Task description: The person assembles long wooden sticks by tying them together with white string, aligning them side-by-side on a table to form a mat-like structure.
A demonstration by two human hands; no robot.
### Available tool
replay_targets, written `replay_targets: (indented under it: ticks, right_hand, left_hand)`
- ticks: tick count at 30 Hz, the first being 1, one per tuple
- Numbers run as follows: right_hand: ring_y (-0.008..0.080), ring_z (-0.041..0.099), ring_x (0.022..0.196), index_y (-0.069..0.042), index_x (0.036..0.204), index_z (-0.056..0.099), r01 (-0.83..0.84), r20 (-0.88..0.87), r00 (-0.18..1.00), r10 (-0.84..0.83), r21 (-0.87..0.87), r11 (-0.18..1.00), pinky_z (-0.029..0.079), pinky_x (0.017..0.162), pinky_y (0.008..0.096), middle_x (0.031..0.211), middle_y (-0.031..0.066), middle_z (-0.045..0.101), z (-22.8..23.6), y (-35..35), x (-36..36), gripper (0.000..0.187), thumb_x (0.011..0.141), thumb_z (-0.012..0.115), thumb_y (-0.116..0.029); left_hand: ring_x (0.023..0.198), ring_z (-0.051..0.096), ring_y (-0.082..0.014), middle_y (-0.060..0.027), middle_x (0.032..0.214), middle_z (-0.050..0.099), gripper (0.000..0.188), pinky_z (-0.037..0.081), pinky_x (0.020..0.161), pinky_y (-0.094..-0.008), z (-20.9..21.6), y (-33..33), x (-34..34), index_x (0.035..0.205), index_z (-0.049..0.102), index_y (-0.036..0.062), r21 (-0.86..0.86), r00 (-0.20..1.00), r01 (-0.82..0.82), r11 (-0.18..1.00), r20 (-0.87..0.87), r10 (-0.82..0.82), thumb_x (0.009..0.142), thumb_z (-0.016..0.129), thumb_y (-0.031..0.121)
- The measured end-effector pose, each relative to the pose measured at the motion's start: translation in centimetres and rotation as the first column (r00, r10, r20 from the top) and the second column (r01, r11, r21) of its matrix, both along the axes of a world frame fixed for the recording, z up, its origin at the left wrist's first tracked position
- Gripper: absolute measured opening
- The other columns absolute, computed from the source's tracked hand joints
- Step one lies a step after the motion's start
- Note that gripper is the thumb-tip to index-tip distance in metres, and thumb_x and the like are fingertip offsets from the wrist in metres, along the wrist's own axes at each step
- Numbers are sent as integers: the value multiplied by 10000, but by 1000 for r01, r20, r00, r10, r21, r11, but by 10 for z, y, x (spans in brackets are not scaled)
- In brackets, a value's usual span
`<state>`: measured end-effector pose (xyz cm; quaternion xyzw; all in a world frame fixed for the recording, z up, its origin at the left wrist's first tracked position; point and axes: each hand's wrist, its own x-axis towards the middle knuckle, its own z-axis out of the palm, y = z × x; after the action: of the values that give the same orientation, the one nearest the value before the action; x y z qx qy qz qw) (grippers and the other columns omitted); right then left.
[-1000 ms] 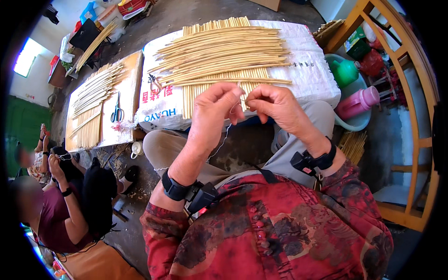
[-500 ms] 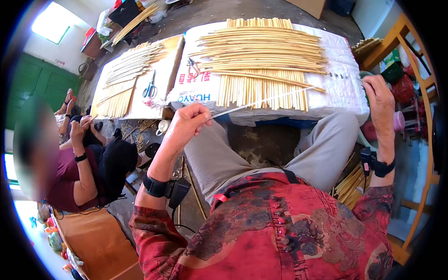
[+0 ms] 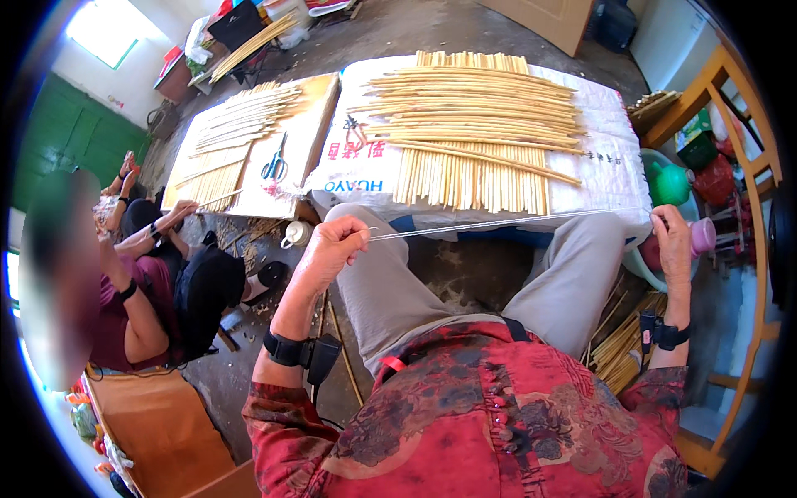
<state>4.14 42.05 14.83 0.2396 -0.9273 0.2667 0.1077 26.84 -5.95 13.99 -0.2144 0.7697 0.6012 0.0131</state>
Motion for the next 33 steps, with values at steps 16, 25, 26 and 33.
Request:
replay_targets:
  ticks: [16,25,26,33]
  right_hand:
    - [320,563,900,5,1019,552,-14,-14,1000,14,27,1000,443,773,349,981,180,573,18,-34,31,239,796,502,-62]
    - [43,493,620,-28,969,547,154,639,608,471,-677,720,378,504,171,801,5,557,-21,-218,20,174,861,554,-163]
    - [24,465,552,-34,939,561,214,722,546,426,-612,762,346,449,160,750,-13,552,-20,-217,18,153,860,556,-165]
    - [3,366,501,-43,828,596,294,647,687,331,-664,687,280,419,173,656,-55,505,-32,-222,-18,122,844,574,-161]
  left_hand:
    - [570,440,-43,17,651,521,110,377,514,-194,-6,62,-119,795,564,13,0,922,341,940,-196,-334,834,555,116]
    - [651,488,-70,-19,681,555,117,416,577,-226,-9,86,-191,841,569,-5,-67,821,473,879,-330,-467,826,575,111]
    - [660,498,-72,-18,693,562,115,420,577,-224,-17,83,-195,850,571,-6,-9,829,480,877,-323,-457,829,571,108]
    - [748,566,-95,-32,812,607,156,461,602,-225,-70,70,-223,933,593,-11,398,932,321,859,-296,-211,856,528,109]
